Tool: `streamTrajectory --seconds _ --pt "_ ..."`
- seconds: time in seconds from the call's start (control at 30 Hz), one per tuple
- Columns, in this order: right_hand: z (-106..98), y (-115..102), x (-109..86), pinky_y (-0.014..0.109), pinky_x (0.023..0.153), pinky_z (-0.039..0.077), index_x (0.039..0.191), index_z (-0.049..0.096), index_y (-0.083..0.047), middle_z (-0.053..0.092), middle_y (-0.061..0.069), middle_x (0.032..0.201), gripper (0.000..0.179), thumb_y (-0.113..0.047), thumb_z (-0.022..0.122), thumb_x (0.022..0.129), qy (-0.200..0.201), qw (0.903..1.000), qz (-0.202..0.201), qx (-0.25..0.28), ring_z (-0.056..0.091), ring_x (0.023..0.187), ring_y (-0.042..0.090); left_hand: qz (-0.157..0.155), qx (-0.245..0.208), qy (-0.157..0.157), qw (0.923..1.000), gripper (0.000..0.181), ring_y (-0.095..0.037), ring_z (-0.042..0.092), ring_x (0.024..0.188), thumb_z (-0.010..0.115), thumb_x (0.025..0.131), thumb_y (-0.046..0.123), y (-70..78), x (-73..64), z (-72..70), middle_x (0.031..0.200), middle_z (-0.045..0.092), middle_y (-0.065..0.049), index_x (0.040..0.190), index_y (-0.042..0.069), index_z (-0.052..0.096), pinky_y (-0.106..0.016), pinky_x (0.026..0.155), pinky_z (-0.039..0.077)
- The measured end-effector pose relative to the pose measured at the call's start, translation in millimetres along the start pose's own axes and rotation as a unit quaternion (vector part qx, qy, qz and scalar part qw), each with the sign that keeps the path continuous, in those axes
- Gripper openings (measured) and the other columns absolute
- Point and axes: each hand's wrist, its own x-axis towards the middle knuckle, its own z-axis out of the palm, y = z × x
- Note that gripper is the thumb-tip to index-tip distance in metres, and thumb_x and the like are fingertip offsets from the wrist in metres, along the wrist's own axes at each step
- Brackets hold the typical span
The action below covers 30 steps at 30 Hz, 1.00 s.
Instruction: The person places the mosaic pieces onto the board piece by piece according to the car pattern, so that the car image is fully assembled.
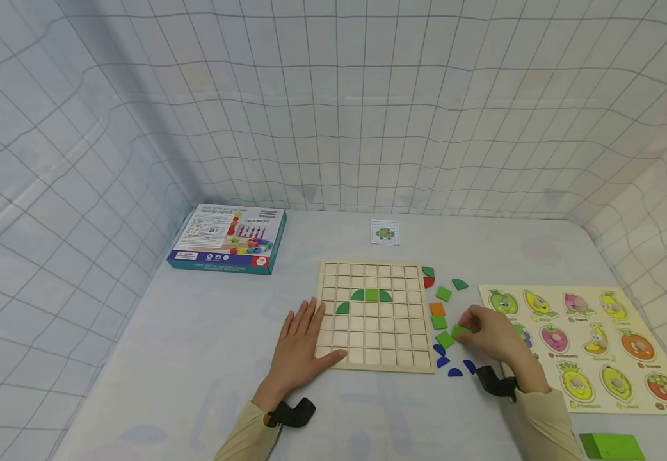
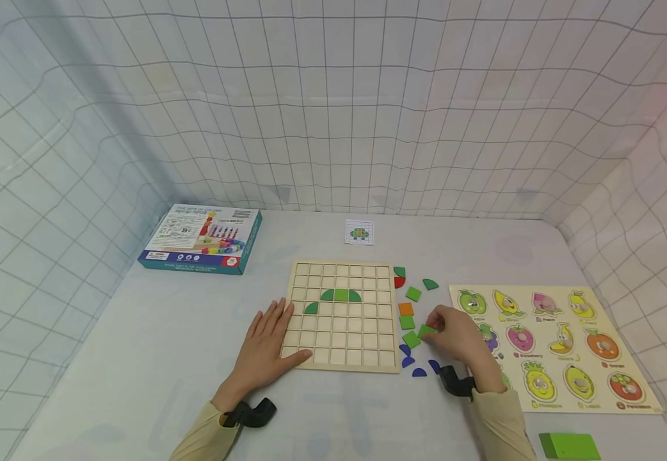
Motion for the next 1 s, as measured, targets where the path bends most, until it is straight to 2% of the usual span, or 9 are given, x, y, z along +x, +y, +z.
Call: streamTrajectory --seconds 0.3,0.53,0.77,0.9,1.0 --pt "3.4 -4.2 1.9 0.031 0.059 0.04 0.09 0.057 -0.006 0.054 0.002 0.075 0.017 -0.012 0.072 0.083 0.031 0.9995 0.002 0.002 0.048 0.068 0.019 0.001 -0.007 0.002 1.0 0.097 -0.027 0.01 0.143 0.06 0.081 0.063 1.2 -0.2 -1.9 0.155 0.02 -0.014 0.15 0.005 0.024 -0.047 0.112 0.004" --pt "11.5 -17.2 7.8 0.028 0.052 0.04 0.101 0.062 -0.003 0.056 0.002 0.076 0.015 -0.009 0.066 0.088 0.087 0.9948 -0.051 0.016 0.048 0.063 0.016 0.001 -0.006 0.002 1.0 0.097 -0.027 0.01 0.143 0.06 0.081 0.063 1.2 0.1 -2.0 0.155 0.02 -0.014 0.15 0.005 0.025 -0.047 0.112 0.004" --pt "24.0 -35.5 15.9 0.025 0.048 0.04 0.102 0.065 -0.002 0.053 0.001 0.079 0.015 -0.005 0.067 0.088 0.108 0.9876 -0.108 0.034 0.046 0.061 0.014 -0.002 -0.005 -0.001 1.0 0.097 -0.027 0.01 0.143 0.06 0.081 0.063 1.6 0.0 -1.8 0.155 0.02 -0.014 0.15 0.005 0.025 -0.047 0.112 0.004" --pt "30.1 -47.6 19.3 0.025 0.049 0.04 0.1 0.066 -0.002 0.051 -0.001 0.077 0.015 -0.003 0.069 0.086 0.114 0.9817 -0.147 0.037 0.044 0.06 0.012 -0.002 -0.006 -0.001 1.0 0.097 -0.028 0.01 0.142 0.06 0.081 0.062 2.5 -0.1 -2.9 0.154 0.02 -0.015 0.15 0.005 0.024 -0.047 0.112 0.004" --pt "35.6 -56.2 22.8 0.025 0.052 0.041 0.098 0.066 -0.003 0.05 -0.001 0.077 0.014 -0.003 0.071 0.084 0.112 0.9797 -0.162 0.036 0.044 0.062 0.012 -0.001 -0.007 -0.001 1.0 0.096 -0.028 0.011 0.142 0.06 0.081 0.062 2.9 -0.1 -3.8 0.154 0.02 -0.015 0.15 0.005 0.024 -0.048 0.112 0.004"
